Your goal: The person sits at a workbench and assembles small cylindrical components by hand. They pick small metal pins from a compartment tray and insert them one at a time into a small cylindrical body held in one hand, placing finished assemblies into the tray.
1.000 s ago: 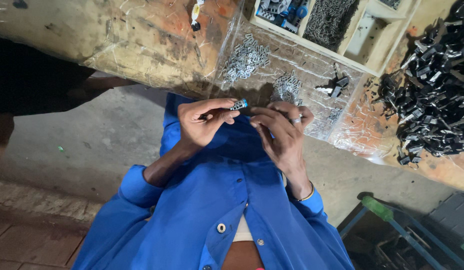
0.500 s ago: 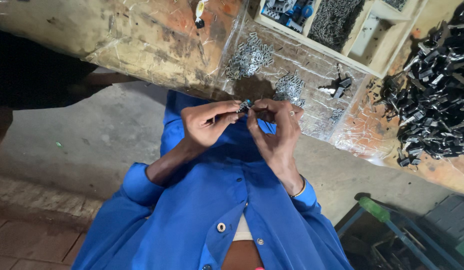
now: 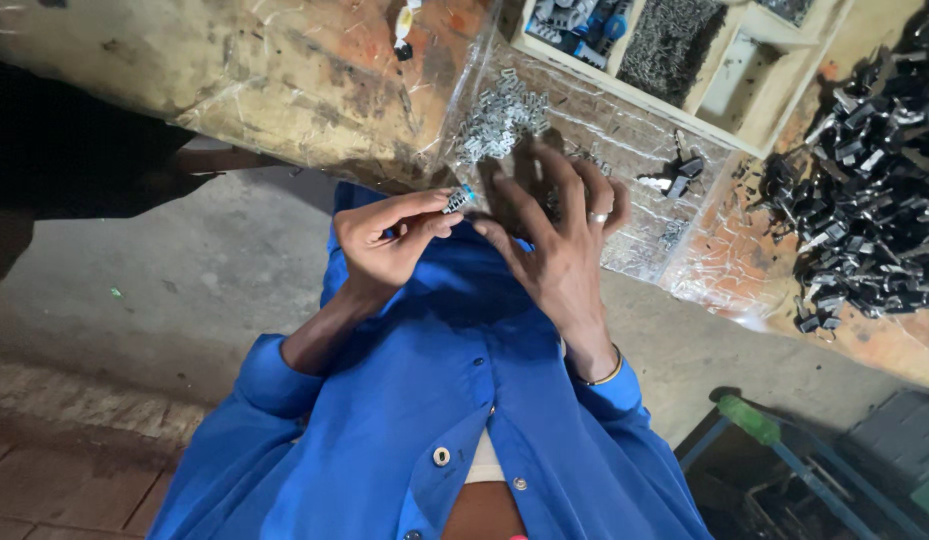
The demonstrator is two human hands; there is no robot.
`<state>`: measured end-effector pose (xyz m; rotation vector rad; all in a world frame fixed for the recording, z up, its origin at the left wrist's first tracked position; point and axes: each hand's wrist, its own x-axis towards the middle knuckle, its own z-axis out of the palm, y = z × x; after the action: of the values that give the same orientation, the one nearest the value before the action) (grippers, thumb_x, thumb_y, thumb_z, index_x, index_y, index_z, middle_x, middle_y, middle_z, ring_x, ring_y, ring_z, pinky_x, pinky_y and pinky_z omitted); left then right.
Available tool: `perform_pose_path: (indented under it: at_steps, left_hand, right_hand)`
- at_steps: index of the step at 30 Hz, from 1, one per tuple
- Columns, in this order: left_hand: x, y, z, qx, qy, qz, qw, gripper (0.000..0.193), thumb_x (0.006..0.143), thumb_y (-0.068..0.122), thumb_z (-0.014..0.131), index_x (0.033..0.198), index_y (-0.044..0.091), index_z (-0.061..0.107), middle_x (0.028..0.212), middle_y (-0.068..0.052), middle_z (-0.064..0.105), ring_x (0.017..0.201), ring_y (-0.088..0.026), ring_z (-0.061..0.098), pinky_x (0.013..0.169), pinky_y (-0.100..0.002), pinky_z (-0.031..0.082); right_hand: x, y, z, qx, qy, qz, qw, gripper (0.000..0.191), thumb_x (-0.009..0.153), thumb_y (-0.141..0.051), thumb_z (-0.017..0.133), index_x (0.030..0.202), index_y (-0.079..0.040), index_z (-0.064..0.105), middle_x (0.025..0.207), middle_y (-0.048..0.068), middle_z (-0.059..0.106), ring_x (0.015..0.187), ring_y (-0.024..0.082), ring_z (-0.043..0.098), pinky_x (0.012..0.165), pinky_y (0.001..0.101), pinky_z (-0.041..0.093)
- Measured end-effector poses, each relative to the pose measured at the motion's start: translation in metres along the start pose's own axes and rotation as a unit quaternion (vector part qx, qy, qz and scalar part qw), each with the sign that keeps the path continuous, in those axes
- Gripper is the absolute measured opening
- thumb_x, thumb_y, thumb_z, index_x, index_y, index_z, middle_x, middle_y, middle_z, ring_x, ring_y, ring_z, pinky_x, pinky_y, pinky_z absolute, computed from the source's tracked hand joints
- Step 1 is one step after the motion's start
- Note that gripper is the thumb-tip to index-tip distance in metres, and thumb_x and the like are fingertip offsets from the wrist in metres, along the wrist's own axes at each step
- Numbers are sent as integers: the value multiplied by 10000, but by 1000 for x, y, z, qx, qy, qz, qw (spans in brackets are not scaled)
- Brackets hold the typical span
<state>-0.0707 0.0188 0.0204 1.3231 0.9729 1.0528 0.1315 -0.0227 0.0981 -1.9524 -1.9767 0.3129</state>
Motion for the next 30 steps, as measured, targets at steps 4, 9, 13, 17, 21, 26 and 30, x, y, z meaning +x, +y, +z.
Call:
perform_pose_path:
  at_steps: [4, 9, 13, 17, 21, 26, 30]
  left_hand:
    - [0, -3, 6, -42, -22, -12, 999, 184, 925, -83, 777, 1098, -60, 721, 1130, -188, 764, 929, -222, 792, 712, -231, 610]
    - [-1, -3, 10, -30, -22, -11, 999, 181, 922, -82, 783, 1091, -64, 720, 1122, -187, 765, 924, -228, 796, 695, -230, 596]
    - [-1, -3, 11, -32, -14, -3, 999, 183, 926, -67, 789, 1096, -59, 721, 1120, -179, 768, 902, -215, 795, 699, -234, 611]
    - [0, -4, 14, -25, -17, -6, 1000, 180, 917, -62, 790, 1085, -52, 727, 1113, -177, 772, 875, -198, 795, 642, -212, 573]
    - [0, -6, 25, -21, -53, -1, 998, 186, 898, -55, 807, 1066, -38, 729, 1112, -174, 774, 851, -182, 788, 603, -195, 510]
    - [-4, -6, 46, -70, -126, -29, 989, 187, 929, -65, 769, 1108, -34, 725, 1146, -160, 768, 907, -181, 791, 624, -199, 543]
    - [-3, -7, 59, -45, -142, -15, 989, 183, 938, -88, 746, 1112, -34, 726, 1132, -150, 772, 912, -179, 795, 657, -206, 594]
  right_hand:
    - [-7, 6, -3, 11, -22, 21, 999, 587, 939, -506, 833, 1422, -216, 665, 1608, 127, 414, 1473, 380, 356, 1242, 577, 205]
    - [-3, 5, -1, -8, -37, 32, 999, 777, 880, -614, 774, 1522, -218, 585, 1644, 224, 289, 1479, 428, 278, 1190, 623, 138]
    - [-2, 6, 0, -32, -34, 10, 999, 638, 899, -519, 816, 1453, -242, 664, 1643, 169, 345, 1493, 412, 285, 1200, 620, 134]
    - [-12, 15, -4, 24, 27, -64, 997, 313, 877, -275, 883, 1170, -261, 774, 1437, 4, 577, 1384, 292, 450, 1186, 533, 230]
    - [-29, 26, -13, 143, 42, -31, 988, 180, 888, -96, 854, 1039, -143, 768, 1151, -9, 740, 1143, 226, 659, 1095, 445, 322]
    - [-40, 36, -12, 218, 140, 76, 963, 175, 917, -16, 834, 1050, -62, 729, 1066, 66, 753, 1007, 220, 683, 972, 326, 434]
    - [-49, 36, -8, 239, 143, 98, 955, 169, 917, 29, 812, 1049, -45, 737, 1044, 92, 731, 985, 213, 668, 922, 308, 477]
